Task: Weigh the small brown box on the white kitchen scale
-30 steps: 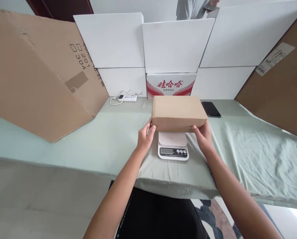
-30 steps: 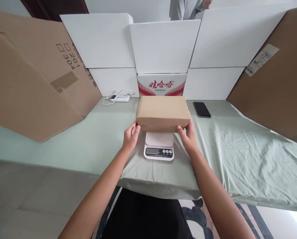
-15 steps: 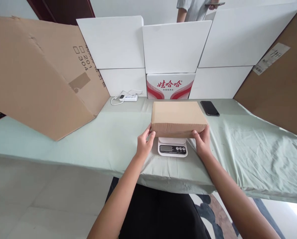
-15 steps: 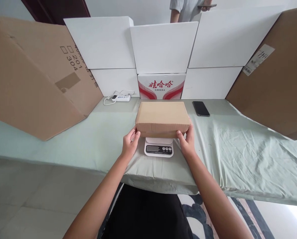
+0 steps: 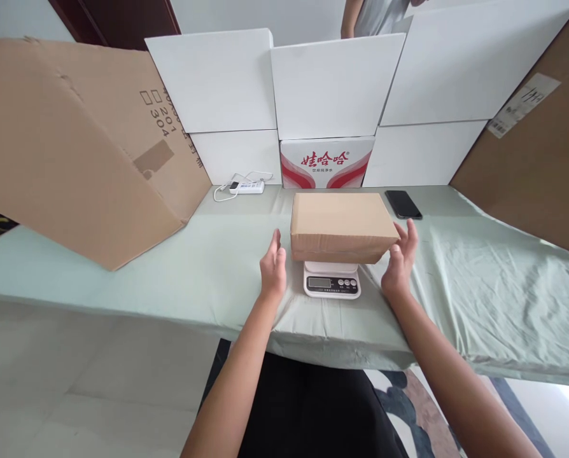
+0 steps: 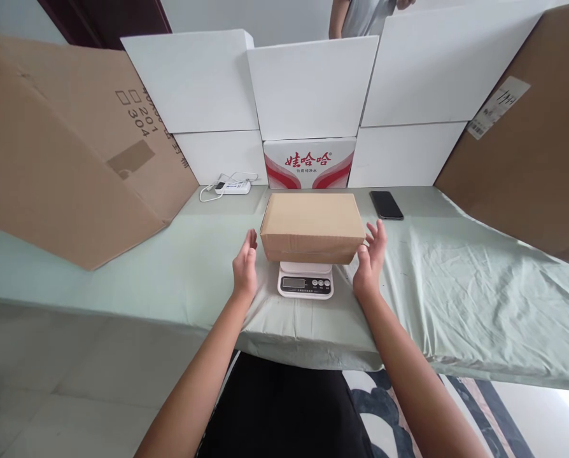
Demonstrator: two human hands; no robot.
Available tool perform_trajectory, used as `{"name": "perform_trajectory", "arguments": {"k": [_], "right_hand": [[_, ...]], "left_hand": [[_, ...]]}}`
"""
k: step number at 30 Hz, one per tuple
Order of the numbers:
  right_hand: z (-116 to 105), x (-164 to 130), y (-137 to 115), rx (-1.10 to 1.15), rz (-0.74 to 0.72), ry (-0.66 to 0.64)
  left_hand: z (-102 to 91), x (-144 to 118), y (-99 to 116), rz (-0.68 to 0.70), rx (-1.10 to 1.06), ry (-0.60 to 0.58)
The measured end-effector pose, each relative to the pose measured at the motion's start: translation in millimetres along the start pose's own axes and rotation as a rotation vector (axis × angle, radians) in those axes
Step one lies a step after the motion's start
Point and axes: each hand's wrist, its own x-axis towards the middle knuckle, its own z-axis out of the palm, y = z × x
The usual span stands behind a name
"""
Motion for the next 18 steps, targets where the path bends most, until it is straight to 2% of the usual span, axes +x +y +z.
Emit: {"name": "perform_trajectory", "arguments": {"k": [3, 5, 11, 14, 18], "right_hand": [[-1.0, 6.4, 7.2, 0.063, 0.084, 0.106], [-1.4, 9.0, 10.4, 0.093, 0.112, 0.12], [-0.8, 5.9, 10.6, 0.077, 0.008, -0.112], [0.7, 3.0, 9.6, 0.081, 0.003, -0.145], [1.0, 1.9, 3.9, 0.054, 0.002, -0.152]], "left_hand": [[-0.4, 5.4, -5.8, -0.031, -0.044, 0.041], [0.2, 7.5, -8.0, -0.047, -0.051, 0.035], [0.9, 4.3, -5.3, -0.005, -0.021, -0.097], [0.2, 0.9, -2.0, 0.003, -0.006, -0.139], [-0.7, 0.0, -1.5, 0.008, -0.037, -0.137]]}}
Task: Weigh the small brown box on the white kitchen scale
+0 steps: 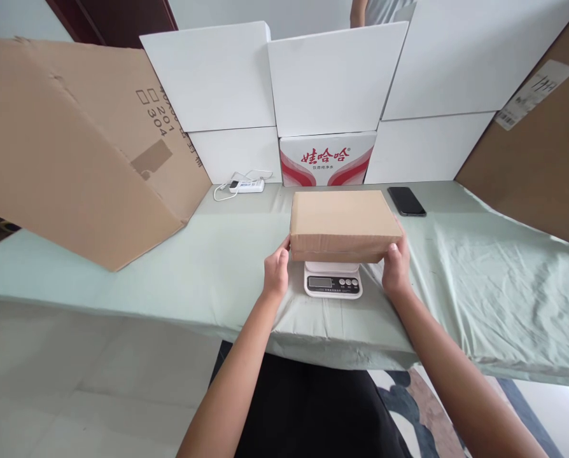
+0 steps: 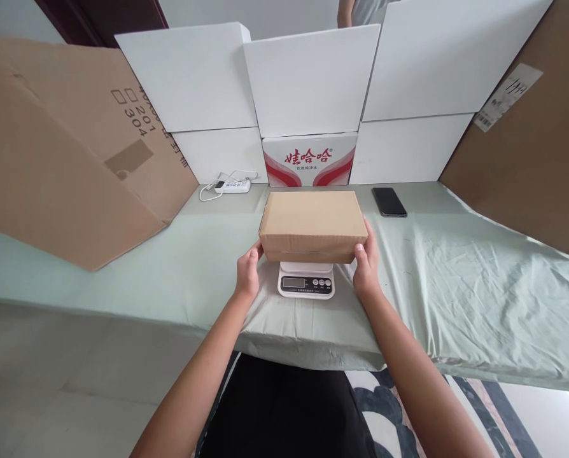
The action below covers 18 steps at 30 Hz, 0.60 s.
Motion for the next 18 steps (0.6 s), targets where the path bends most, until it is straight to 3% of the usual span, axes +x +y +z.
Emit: {"name": "perform_trajectory", "arguments": {"k": [5, 11, 14, 18], "right_hand": [[0, 0, -19, -0.068, -0.023, 0.073], [-1, 1, -28, -0.127, -0.033, 0.018], [0, 21, -28, -0.099, -0.086, -0.004], [13, 70, -22, -0.105, -0.159, -0.007]], "left_hand": [[-0.2, 0, 0, 0.033, -0.02, 0.039], [-0.4, -1, 16, 0.067, 0.007, -0.064], [-1.9, 17, 33, 0.078, 0.03, -0.065], [5.2, 67, 43, 0.074, 0.051, -0.071]]}}
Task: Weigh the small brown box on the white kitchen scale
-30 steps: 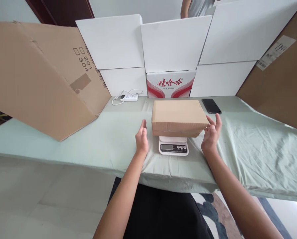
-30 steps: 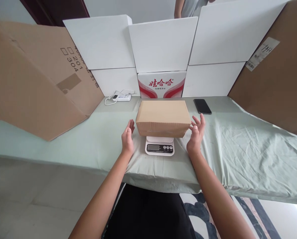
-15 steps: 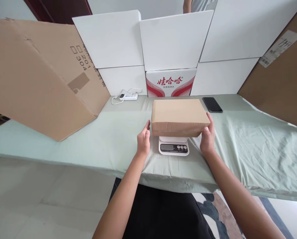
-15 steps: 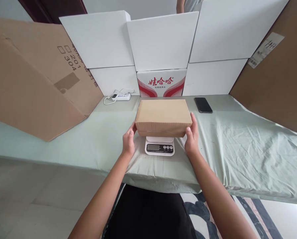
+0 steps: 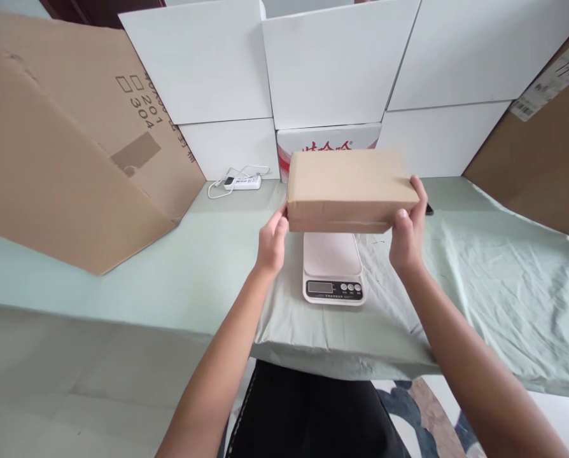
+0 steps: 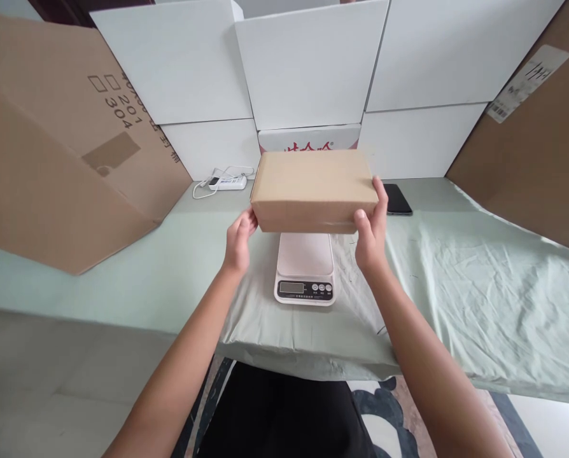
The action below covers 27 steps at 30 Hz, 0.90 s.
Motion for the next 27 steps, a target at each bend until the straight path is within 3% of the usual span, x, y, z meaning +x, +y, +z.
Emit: {"name": "perform_trajectory", "arguments": {"k": [5, 10, 17, 27], "right_hand": [[35, 33, 41, -0.003, 0.037, 0.003], [48, 22, 75, 0.024, 0.13, -0.019], [44, 20, 83, 0.025, 0.196, 0.0], [46, 21, 91, 0.069, 0.178, -0.043]], "left_hand": [[16.4, 50, -40, -0.081, -0.049, 0.005], [21.2, 52, -74, -0.168, -0.045, 0.024], [22.4, 49, -80, -0.202, -0.035, 0.016], [21.9, 50, -84, -0.209, -0.07, 0.042]]}}
